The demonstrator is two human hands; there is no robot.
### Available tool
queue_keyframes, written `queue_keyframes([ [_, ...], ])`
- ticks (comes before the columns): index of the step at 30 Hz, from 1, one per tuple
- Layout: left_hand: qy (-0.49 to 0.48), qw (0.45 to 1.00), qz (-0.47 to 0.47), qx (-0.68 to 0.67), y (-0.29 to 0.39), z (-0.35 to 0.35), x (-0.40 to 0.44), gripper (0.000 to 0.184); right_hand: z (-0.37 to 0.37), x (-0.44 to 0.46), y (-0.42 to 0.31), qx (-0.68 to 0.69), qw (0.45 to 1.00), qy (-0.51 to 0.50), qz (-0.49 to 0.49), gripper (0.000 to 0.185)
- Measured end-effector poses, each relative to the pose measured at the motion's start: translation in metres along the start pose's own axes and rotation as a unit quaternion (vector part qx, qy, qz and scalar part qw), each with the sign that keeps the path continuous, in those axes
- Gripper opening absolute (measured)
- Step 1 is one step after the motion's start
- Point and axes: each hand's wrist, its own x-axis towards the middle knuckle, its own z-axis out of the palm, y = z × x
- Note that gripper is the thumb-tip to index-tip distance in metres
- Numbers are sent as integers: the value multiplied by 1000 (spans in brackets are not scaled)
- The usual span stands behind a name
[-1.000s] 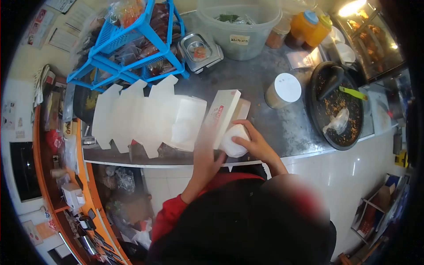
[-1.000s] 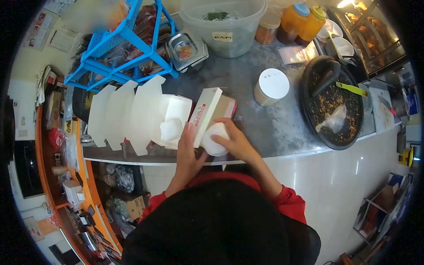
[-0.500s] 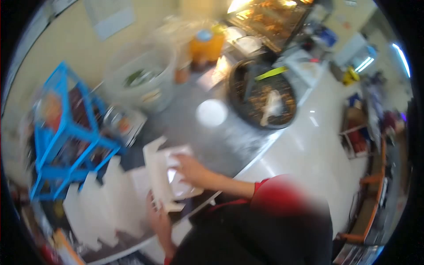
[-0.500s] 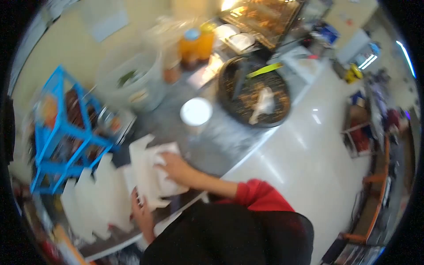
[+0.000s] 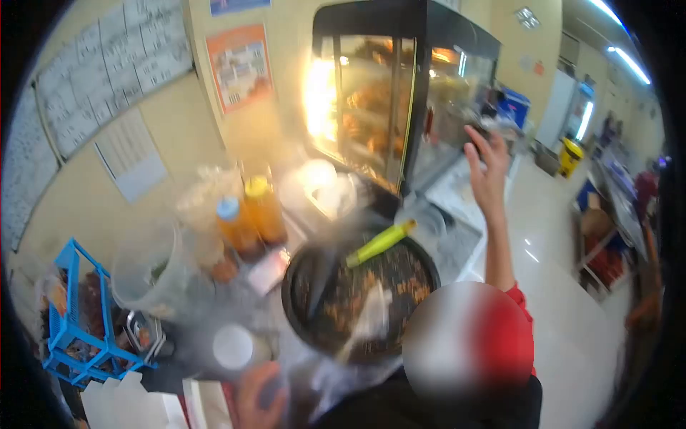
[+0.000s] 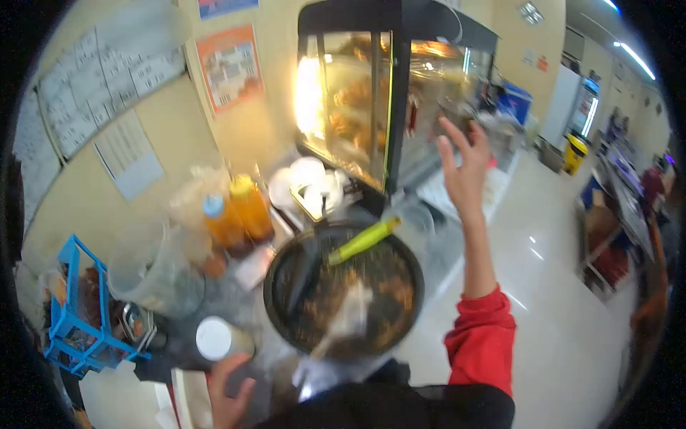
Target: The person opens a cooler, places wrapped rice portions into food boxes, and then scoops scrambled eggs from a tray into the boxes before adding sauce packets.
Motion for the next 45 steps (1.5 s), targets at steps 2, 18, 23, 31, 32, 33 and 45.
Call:
queue_keyframes([
  [2,-28,999,24,26,29,35,45,39,24,58,44,-101,993,56,-34,34],
  [18,259,752,-114,-595,94,149,95,63,-10,-132,-139,437,674,-579,-141,29],
  [23,268,741,-170,-591,83,103,13,58,-58,-156,-209,410,555,-572,-443,48],
  [31,337,688,23,-642,83,-38,-161,83,-104,-196,-342,693,420,-581,-82,26],
  [32,345,706,27,-617,87,-56,-174,84,-113,-209,-363,675,417,-608,11,22],
  [33,351,726,28,-590,92,-72,-185,86,-118,-219,-382,651,413,-629,104,18],
  [45,309,719,45,-621,23,-206,-228,108,244,-173,-494,443,770,-421,-185,23],
])
